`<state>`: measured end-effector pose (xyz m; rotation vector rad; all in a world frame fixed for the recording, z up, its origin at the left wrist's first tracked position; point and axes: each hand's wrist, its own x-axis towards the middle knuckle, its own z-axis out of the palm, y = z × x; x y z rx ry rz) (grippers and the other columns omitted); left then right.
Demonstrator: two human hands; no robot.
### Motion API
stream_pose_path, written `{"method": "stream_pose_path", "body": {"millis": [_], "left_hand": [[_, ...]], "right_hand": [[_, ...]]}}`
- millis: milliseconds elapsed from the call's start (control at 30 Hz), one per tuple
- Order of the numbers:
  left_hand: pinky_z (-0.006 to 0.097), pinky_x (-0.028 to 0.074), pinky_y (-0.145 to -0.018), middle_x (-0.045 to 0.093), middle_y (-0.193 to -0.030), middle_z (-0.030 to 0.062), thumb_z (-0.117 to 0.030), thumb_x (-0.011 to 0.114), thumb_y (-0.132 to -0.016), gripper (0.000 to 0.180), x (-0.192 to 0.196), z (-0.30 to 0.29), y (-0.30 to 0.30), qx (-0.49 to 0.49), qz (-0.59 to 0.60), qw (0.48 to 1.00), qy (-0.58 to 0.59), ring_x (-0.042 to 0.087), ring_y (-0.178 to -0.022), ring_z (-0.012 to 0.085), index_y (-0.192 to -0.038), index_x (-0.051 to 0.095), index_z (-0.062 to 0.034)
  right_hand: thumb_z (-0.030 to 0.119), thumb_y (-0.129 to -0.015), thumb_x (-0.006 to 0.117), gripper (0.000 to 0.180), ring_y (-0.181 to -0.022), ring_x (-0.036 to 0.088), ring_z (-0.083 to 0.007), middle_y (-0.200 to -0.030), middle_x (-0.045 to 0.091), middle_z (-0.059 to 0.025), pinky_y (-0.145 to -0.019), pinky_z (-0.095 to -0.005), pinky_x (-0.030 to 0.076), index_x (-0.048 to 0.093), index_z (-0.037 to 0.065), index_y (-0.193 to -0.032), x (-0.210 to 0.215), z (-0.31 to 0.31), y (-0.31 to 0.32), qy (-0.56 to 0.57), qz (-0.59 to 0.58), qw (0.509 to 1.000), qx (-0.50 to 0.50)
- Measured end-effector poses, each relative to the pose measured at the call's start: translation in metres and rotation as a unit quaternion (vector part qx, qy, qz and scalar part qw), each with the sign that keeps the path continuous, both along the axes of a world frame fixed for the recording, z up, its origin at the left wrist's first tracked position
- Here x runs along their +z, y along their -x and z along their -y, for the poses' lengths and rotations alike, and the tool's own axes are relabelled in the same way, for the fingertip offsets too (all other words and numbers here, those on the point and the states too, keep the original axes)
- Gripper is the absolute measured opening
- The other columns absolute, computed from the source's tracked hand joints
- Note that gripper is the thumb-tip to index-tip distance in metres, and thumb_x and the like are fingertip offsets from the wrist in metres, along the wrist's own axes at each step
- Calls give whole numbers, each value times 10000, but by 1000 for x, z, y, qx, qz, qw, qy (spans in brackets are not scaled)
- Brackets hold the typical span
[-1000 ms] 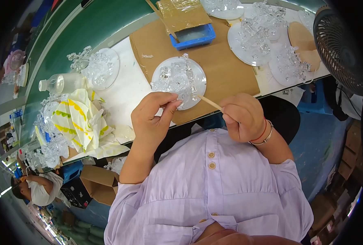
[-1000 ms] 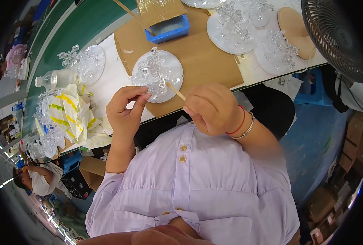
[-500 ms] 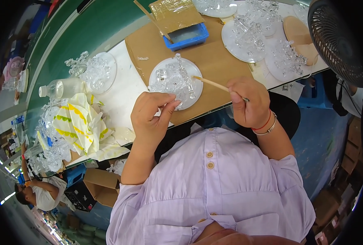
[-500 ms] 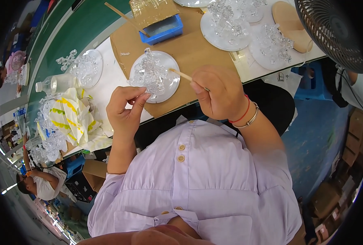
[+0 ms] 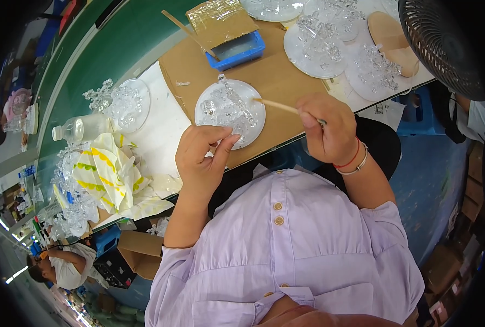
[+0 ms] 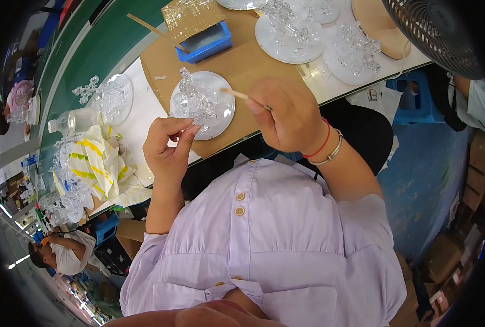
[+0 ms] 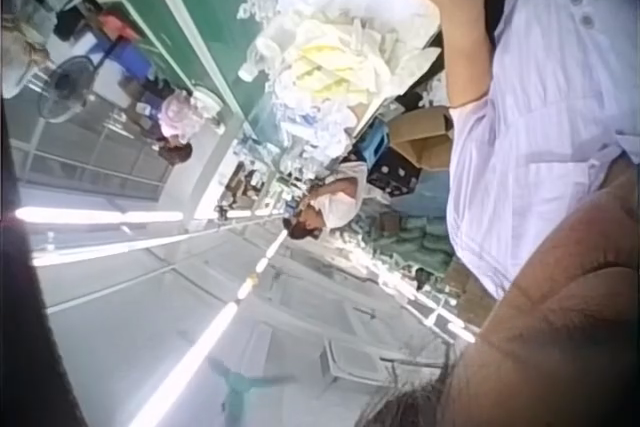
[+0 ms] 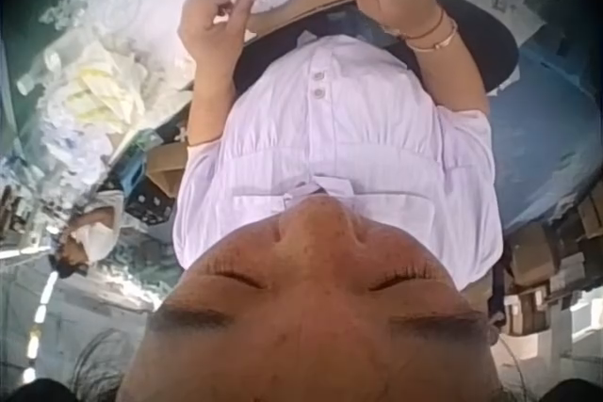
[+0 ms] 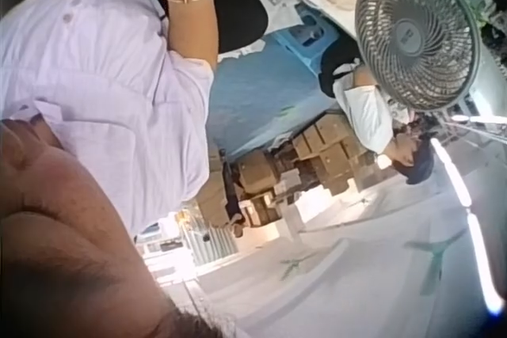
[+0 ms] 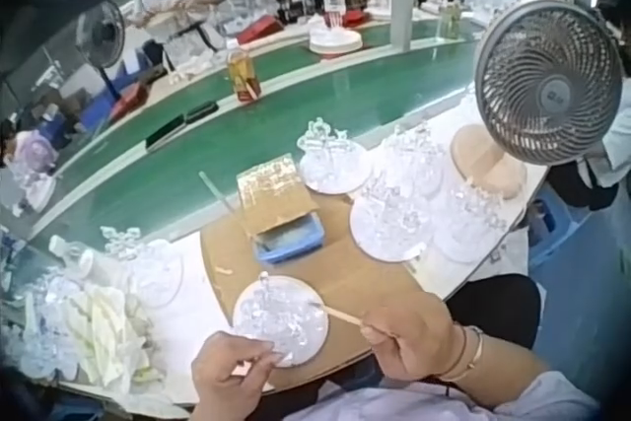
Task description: Applying adhesive to clear plastic snowflake components using a small wooden applicator stick at a factory workbench.
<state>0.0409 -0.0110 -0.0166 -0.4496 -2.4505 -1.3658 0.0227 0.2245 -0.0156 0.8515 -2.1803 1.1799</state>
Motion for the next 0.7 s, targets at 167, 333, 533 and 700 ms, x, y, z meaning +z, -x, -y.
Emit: {"method": "stream_pose_path", "body": {"millis": [167,333,533,700], "left_hand": [[216,428,-539,648,-803,52,-36,773,-725,163,-2,2,-2,-13,-2,1000,18,550,-649,111,-839,657,-42],[215,430,-528,645,-796,53,-30,775,-720,163,-4,-2,-2,-13,-20,999,24,554,-648,113,-832,658,-40],[268,432,-532,645,-741,42,-35,787,-681,188,-2,-7,-2,3,-10,1000,12,551,-623,174,-792,636,-61],[271,433,-536,644,-742,41,-39,785,-682,187,-1,-6,-3,4,-5,1000,22,550,-623,174,-793,637,-61]], "right_hand": [[-37,-843,525,69,-634,605,-302,-769,596,-148,-566,-334,483,510,-9,-904,1,-2,-5,-25,-3,1000,16],[-17,-846,529,48,-617,601,-293,-753,598,-141,-559,-337,481,515,-6,-890,7,-2,-22,-20,9,999,50],[14,-850,544,34,-610,596,-285,-741,600,-131,-552,-332,477,524,1,-873,0,1,-16,-8,-3,1000,13],[3,-843,551,35,-615,596,-284,-750,602,-127,-548,-332,474,530,6,-870,6,0,-20,-21,-2,999,39]]}}
